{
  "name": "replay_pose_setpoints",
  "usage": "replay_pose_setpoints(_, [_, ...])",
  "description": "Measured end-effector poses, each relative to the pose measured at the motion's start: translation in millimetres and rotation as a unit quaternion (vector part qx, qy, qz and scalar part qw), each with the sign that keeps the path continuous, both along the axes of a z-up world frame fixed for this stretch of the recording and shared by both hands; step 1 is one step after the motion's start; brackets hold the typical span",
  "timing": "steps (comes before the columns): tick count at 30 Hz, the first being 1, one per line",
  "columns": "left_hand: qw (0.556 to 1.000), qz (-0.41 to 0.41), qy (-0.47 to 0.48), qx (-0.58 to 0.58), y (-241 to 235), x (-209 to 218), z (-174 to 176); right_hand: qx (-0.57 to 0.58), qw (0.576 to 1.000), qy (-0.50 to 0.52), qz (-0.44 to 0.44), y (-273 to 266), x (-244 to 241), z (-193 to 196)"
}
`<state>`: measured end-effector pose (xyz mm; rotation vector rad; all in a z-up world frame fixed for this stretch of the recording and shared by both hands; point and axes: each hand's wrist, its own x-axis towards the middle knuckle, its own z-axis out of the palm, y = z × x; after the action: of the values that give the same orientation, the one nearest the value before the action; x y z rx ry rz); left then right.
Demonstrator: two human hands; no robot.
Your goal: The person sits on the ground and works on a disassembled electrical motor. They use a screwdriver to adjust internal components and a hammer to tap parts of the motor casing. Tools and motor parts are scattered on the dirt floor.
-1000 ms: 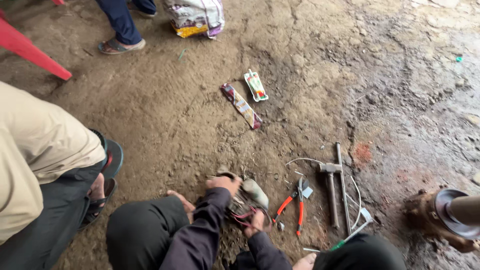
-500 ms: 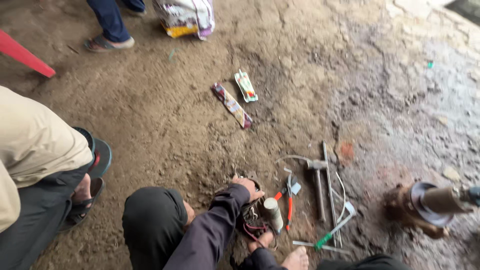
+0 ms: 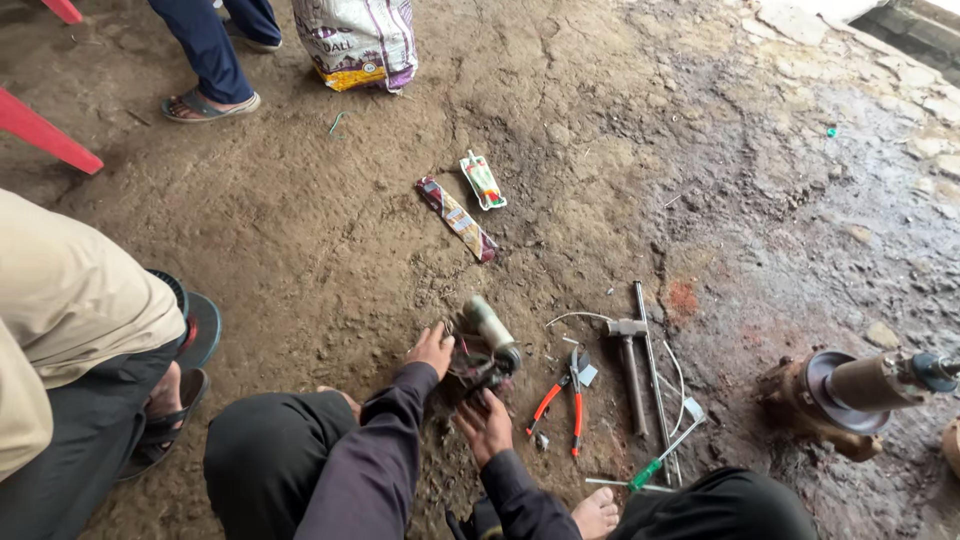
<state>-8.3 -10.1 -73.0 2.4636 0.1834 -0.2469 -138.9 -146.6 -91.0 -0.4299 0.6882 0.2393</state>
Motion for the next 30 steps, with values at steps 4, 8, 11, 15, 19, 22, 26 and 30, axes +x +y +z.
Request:
replay_pose_setpoints(4, [0.998, -0.013, -0.014, -0.067, 17.1, 1.1, -6.6, -0.045, 0.999, 0.011, 0.025, 1.6, -1.6, 3.4])
replay_pose_setpoints(8, [0.991, -0.072, -0.032, -0.109, 14.4, -17.0, -10.7, -0.045, 0.997, 0.038, 0.051, -15.2, -19.3, -13.3])
replay_pose_setpoints(11, [0.979, 0.04, -0.099, -0.171, 10.7, -38.6, -21.3, -0.167, 0.974, 0.076, 0.13, -30.0, -31.7, -29.5])
replay_pose_setpoints(15, [0.918, 0.203, -0.019, -0.34, 12.3, -70.5, -37.5, -0.444, 0.879, 0.118, 0.124, -59.6, -50.3, -44.2])
replay_pose_setpoints(19, [0.921, 0.266, -0.029, -0.284, 2.5, -118.2, -53.3, -0.657, 0.729, 0.174, 0.077, -93.3, -61.3, -60.3])
replay_pose_setpoints(22, [0.971, 0.212, -0.027, -0.103, -24.0, -137.4, -50.3, -0.675, 0.708, 0.206, 0.017, -120.2, -62.0, -71.2])
replay_pose_setpoints(26, [0.995, 0.042, -0.071, 0.059, -40.8, -126.4, -23.9, -0.726, 0.657, 0.196, -0.053, -151.7, -68.5, -83.6])
replay_pose_setpoints(30, [0.988, -0.065, -0.015, 0.136, -18.9, -100.6, -7.2, -0.716, 0.663, 0.21, -0.057, -181.3, -71.5, -97.6])
